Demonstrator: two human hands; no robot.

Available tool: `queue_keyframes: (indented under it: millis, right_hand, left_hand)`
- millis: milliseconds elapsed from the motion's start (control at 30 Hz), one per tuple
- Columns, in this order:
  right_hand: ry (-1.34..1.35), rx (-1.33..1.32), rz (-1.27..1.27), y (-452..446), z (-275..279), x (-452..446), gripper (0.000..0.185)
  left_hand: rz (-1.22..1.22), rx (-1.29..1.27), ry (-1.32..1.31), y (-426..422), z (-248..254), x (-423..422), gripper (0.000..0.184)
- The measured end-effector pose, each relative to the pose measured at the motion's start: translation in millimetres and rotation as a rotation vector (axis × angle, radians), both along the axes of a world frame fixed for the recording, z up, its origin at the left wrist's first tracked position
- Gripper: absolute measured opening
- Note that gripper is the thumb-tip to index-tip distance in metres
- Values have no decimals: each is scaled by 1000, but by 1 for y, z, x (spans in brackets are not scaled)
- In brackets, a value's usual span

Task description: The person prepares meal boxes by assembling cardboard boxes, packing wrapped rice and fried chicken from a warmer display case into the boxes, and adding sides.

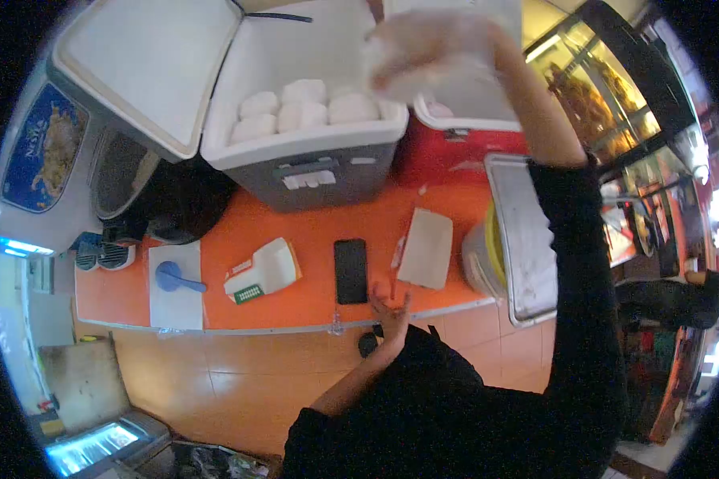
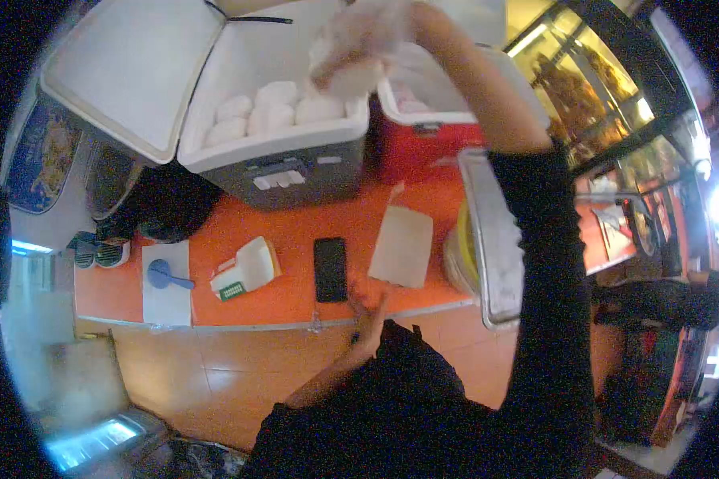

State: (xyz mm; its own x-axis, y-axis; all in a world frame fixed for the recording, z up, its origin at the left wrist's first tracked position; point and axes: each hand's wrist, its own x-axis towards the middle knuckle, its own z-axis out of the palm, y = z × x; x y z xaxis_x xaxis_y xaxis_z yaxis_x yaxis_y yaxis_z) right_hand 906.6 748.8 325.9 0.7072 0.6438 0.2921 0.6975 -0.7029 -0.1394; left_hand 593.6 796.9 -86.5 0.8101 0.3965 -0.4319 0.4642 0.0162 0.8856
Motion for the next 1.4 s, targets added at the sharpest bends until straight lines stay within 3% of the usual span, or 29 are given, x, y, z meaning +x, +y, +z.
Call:
queue_keyframes:
  millis: [100,200,267,300,333,433,533,633,733,800,833,900,967,1033,1100,1133,1167,1233,1267,1300,1333,1367,1400]
  right_hand:
    - [179,18,9,-54,14,-133,54]
    - [437,-63,-30,-87,-9,-228,56]
    - [568,-97,-70,-101,-29,-265,57]
    - [624,-97,-88,-106,-38,-279,57]
    - [675,-91,-111,-111,-46,-290,58]
    - [842,0,-177,-128,-63,-319,59]
    - [1019,202,-304,-146,-67,-350,60]
    - [1094,196,-360,-183,-91,-379,60]
    - [1019,259,-243,-238,-145,-406,58]
    - [1315,414,-265,-283,-162,-422,60]
    - [1284,425,-299,-308,-170,-433,60]
    - [1360,739,-337,-373,-186,-468,55]
    - [1259,602,-484,-445,-242,-501,53]
    - [1189,473,-595,-512,-242,-519,50]
    - [1235,424,-723,-563,-194,-537,51]
    - [1176,512,-853,-581,-209,-550,64]
    - [1182,514,-864,-600,-201,-557,64]
    - [911,1063,-938,-631,-179,-560,63]
    - [892,1372,-813,-649,-179,-559,55]
    - [892,1373,-805,-671,-190,-553,55]
    - [716,1213,-1003,-696,-205,-543,53]
    - [548,1035,-1171,-717,-214,-530,50]
    - [548,782,-1174,-740,-205,-512,47]
  left_hand:
    - [149,191,-19,-14,37,28,117]
    - [146,311,-28,-28,33,58,121]
    - [197,263,485,-37,36,74,105]
    - [185,264,469,-37,36,73,105]
    - [245,265,343,-31,34,70,91]
    - [296,167,-27,0,34,44,88]
    - [252,33,-205,36,34,-5,84]
    - [170,-49,-244,60,39,-59,81]
    - [105,-54,-212,61,42,-102,78]
    - [58,-53,-192,43,38,-118,75]
    - [33,-57,-189,28,33,-123,74]
    - [-35,-78,-177,-18,25,-128,72]
    - [-122,-108,-167,-73,19,-130,70]
    - [-204,-134,-161,-126,14,-134,68]
    - [-305,-189,-172,-174,10,-138,66]
    - [-365,-231,-190,-197,6,-138,65]
    - [-438,-282,-219,-226,5,-136,64]
    - [-533,-310,-287,-295,17,-122,62]
    - [-498,-176,-279,-343,38,-110,62]
    - [-534,-248,-329,-389,77,-103,61]
    - [-506,-326,-264,-410,62,-80,63]
    - [-415,-559,-46,-433,70,-64,61]
    - [-414,-444,-99,-463,102,-54,65]
